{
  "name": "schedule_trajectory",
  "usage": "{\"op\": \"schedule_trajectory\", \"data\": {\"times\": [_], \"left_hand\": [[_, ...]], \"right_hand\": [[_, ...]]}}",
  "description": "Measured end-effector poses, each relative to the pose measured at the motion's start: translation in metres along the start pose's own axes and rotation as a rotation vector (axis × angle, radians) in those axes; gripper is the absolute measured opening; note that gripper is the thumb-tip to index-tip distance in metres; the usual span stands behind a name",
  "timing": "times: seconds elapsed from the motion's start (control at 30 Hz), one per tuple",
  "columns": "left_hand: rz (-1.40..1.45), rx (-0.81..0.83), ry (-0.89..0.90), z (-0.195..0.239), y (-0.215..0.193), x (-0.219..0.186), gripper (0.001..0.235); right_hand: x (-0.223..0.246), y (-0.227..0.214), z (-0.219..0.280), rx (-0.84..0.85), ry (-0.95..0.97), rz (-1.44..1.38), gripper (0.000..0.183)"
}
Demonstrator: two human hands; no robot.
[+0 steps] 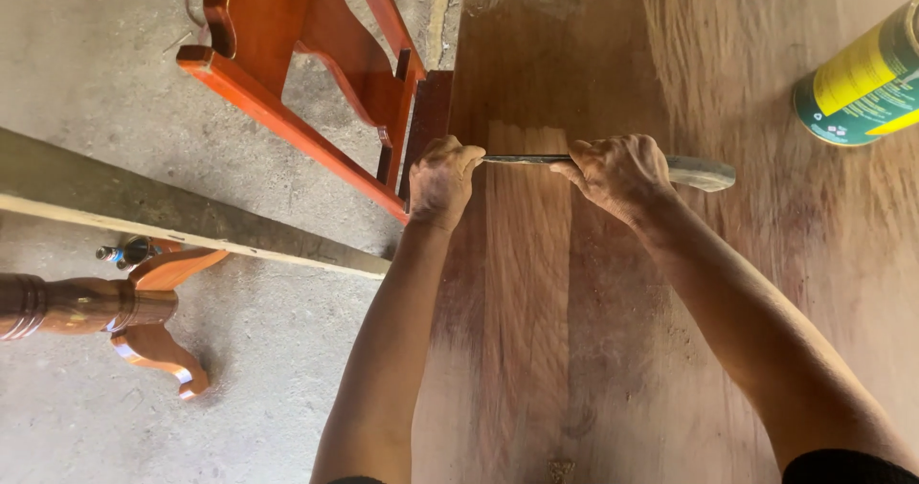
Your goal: The person scrapes a wooden table surface using a curved metal scraper to remove old finish or debris. They wipe the surface with a cloth and use their hand to clear away the scraped material. A can of wood sealer is visible on the table.
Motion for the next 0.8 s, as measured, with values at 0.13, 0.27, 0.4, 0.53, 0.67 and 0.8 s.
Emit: {"op": "schedule_trajectory", "data": {"times": [0.13, 0.27, 0.4, 0.53, 0.67, 0.8], "left_hand": [[0.000, -0.007, 0.015, 0.016, -0.009, -0.009, 0.006], [-0.009, 0.017, 0.007, 0.036, -0.009, -0.013, 0.005], [-0.018, 0.014, 0.015, 0.060, -0.021, -0.027, 0.007], [-0.025, 0.035, -0.008, 0.091, -0.039, -0.047, 0.007], [0.020, 0.058, -0.020, 0.137, -0.055, -0.064, 0.007], [0.054, -0.026, 0.053, 0.194, -0.093, -0.101, 0.006]], "right_hand": [[0.012, -0.007, 0.020, -0.127, -0.031, 0.005, 0.057], [0.021, -0.004, 0.044, -0.067, -0.003, -0.024, 0.057], [0.033, -0.007, 0.074, -0.044, 0.019, -0.068, 0.057], [0.049, -0.014, 0.113, -0.089, 0.021, -0.087, 0.056], [0.069, -0.012, 0.161, -0.084, 0.022, -0.131, 0.055], [0.097, -0.008, 0.219, -0.115, -0.001, -0.100, 0.055]]}}
Point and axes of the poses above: each hand's wrist, its own z-axis away from the middle knuckle, its own y-axis out of the palm, x = y × z, the point moved 10 cm from there along -z, towards the middle knuckle, and after that the axes turned 6 degrees about z, right-handed, at the moved point
